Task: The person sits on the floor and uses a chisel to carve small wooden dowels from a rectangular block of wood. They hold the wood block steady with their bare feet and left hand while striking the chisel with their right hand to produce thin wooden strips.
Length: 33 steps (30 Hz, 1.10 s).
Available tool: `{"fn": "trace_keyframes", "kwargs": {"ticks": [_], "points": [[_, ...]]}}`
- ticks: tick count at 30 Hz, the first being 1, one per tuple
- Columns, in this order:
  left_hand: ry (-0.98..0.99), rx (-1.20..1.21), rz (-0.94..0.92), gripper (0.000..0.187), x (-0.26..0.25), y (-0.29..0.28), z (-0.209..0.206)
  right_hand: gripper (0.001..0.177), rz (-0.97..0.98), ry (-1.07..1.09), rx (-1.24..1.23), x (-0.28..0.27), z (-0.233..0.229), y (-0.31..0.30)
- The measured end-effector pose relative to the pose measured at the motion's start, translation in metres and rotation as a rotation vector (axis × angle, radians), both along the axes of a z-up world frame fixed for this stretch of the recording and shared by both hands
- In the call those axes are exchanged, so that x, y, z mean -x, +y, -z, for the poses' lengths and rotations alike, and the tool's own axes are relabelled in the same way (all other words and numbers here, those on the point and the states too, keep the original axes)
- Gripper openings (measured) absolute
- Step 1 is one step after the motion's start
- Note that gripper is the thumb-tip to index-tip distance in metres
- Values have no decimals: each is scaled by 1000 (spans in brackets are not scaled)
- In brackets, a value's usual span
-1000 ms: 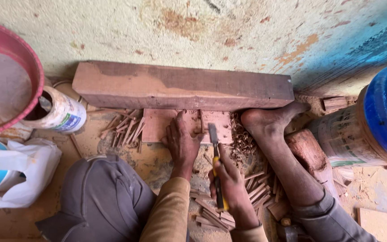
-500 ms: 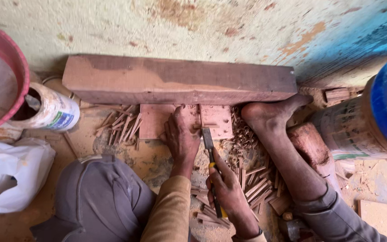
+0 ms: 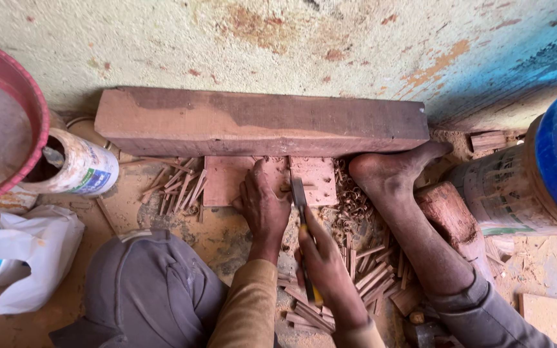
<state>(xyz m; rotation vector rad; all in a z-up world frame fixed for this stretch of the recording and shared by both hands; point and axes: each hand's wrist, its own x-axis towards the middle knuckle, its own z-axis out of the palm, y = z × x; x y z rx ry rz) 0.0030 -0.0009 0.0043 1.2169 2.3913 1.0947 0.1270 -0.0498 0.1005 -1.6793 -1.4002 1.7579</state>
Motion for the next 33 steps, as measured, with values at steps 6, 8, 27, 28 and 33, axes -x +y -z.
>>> {"fn": "trace_keyframes", "kwargs": {"ticks": [6, 8, 27, 28, 33], "points": [[-29, -15, -11, 77, -3, 0, 20, 58, -47, -10, -153, 16, 17, 37], [-3, -60, -6, 86, 8, 6, 17, 60, -60, 4, -197, 19, 15, 32], [-3, 9, 39, 115, -1, 4, 17, 73, 218, 265, 67, -49, 55, -9], [-9, 48, 36, 114, -2, 0, 20, 69, 226, 288, 57, -58, 54, -18], [-43, 90, 36, 111, 0, 6, 26, 58, 254, 462, 101, -67, 45, -25]]}}
